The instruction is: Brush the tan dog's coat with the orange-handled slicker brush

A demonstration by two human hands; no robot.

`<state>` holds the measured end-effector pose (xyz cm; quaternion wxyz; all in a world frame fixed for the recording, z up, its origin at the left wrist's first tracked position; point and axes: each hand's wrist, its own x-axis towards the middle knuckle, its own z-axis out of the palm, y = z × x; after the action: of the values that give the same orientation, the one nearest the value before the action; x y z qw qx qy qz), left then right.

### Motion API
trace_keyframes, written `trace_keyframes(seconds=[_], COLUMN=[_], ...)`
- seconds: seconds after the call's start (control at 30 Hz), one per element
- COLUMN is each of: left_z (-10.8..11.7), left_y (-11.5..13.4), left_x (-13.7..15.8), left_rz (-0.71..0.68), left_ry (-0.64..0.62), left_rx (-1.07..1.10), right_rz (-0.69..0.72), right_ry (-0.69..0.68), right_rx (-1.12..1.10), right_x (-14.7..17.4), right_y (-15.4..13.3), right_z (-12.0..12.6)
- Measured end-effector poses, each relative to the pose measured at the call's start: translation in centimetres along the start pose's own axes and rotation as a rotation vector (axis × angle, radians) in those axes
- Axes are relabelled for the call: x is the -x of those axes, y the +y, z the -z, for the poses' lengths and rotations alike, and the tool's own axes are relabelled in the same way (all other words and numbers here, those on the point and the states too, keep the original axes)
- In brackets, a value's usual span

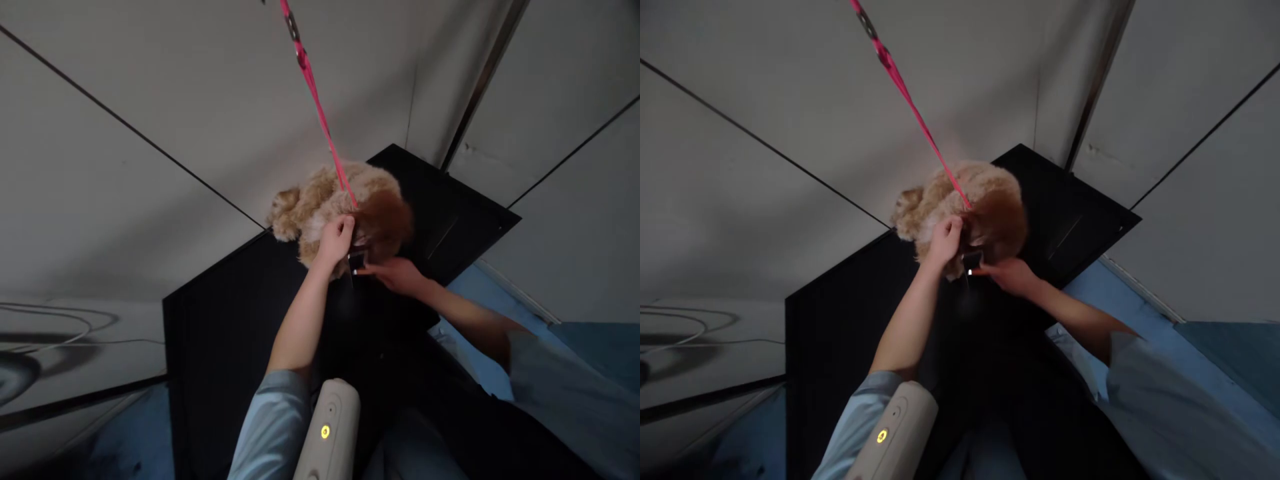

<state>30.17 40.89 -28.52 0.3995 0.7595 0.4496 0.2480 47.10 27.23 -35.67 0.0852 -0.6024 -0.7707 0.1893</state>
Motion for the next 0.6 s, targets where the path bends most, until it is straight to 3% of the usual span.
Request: trace_keyframes(seconds=[0.13,0.23,0.33,0.47,0.53,0.6], left_z=[-0.5,-1.8,-3.0,-2.9,-2.3,-1.8], left_y=[-2.5,-3.7,-3.7,-3.9,-4.5,-5.1], left_x=[0.3,0.3,-0.6,-2.3,-3.0,-3.6], left_rz=[-0.032,-0.023,-0.025,-0.032,0.002,0.038], left_ry=[0.074,0.127,0.179,0.213,0.218,0.218], left_rx=[-0.318,-0.516,-0.571,-0.366,-0.132,0.126], right_rz=[-0.047,-0.065,-0.105,-0.259,-0.400,-0.450], right_ry=[0.214,0.264,0.296,0.410,0.584,0.780], right_rx=[0.151,0.241,0.296,0.282,0.196,0.034], right_x=[-5.6,-5.4,-3.7,-1.5,-0.8,-0.8], right_y=[3.0,4.9,6.3,9.0,9.6,8.8], right_z=[4.3,5.9,6.9,8.1,8.1,7.0])
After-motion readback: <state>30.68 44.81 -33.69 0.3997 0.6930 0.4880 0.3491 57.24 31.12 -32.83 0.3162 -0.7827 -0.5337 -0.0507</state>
